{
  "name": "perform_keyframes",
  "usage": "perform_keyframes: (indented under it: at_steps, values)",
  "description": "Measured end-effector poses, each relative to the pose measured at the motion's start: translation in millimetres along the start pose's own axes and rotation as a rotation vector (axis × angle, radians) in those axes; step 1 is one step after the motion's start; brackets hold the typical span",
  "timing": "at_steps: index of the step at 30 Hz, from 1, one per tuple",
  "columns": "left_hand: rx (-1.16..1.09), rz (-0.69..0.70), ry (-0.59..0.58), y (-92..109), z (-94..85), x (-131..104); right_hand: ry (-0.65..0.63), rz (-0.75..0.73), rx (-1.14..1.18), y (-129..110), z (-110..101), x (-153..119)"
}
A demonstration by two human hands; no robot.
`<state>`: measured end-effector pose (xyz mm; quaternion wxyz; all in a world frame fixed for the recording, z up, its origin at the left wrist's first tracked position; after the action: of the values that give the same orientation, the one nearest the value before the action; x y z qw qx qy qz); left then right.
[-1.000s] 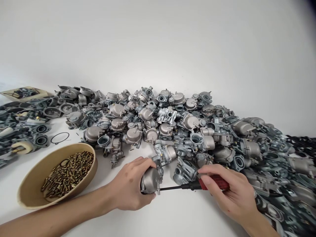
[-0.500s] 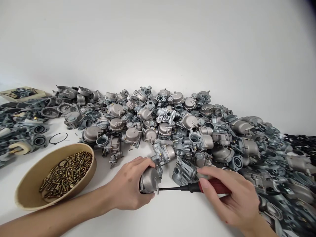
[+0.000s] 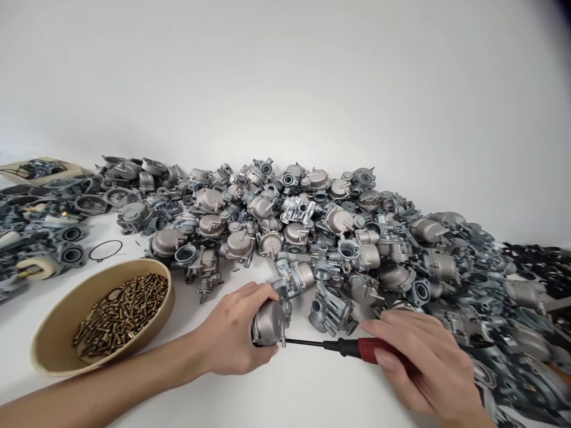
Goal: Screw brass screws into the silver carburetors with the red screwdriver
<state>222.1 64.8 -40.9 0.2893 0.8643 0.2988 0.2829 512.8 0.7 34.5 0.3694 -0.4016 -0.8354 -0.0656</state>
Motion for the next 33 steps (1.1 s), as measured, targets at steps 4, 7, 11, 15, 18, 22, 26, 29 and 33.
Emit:
perform_keyframes:
  at_steps: [4, 7, 11, 15, 18, 22, 26, 29, 33]
  values:
    - [0.008, -0.001, 0.0, 0, -0.1, 0, 0.072, 0.141, 0.088, 2, 5, -1]
    - [0.007, -0.004, -0.004, 0, -0.8, 1, 0.078, 0.219, 0.234, 5, 10, -3]
    - [0.004, -0.001, -0.008, 0, -1.6, 1, 0.015, 0.309, 0.292, 12, 13, -9]
    - [0.005, 0.004, -0.005, -1, -0.5, 0, 0.013, 0.362, 0.176, 16, 12, -14]
    - [-0.004, 0.002, -0.001, -2, 0.5, 0, 0.042, 0.323, 0.186, 14, 10, -15]
    - [-0.009, -0.001, -0.004, -3, 0.4, 0, -0.022, 0.377, 0.207, 12, 9, -15]
    - [-0.007, -0.016, -0.014, -2, -0.2, 1, -0.005, 0.38, 0.187, 15, 9, -15]
    - [-0.014, -0.013, -0.009, -1, -0.3, 1, -0.02, 0.363, 0.219, 16, 9, -16]
    - [-0.012, -0.004, -0.008, -2, -0.4, 0, -0.042, 0.453, 0.294, 16, 12, -15]
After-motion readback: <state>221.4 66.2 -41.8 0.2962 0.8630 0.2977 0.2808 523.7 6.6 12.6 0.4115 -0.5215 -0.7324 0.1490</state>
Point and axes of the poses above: each hand's wrist, its own x-axis towards the middle knuckle, its own z-axis out of the palm, y = z × x, the point moved 1 cm from there along x, towards the middle knuckle, and after that the axes turned 9 degrees about z, right-handed, at the moved point
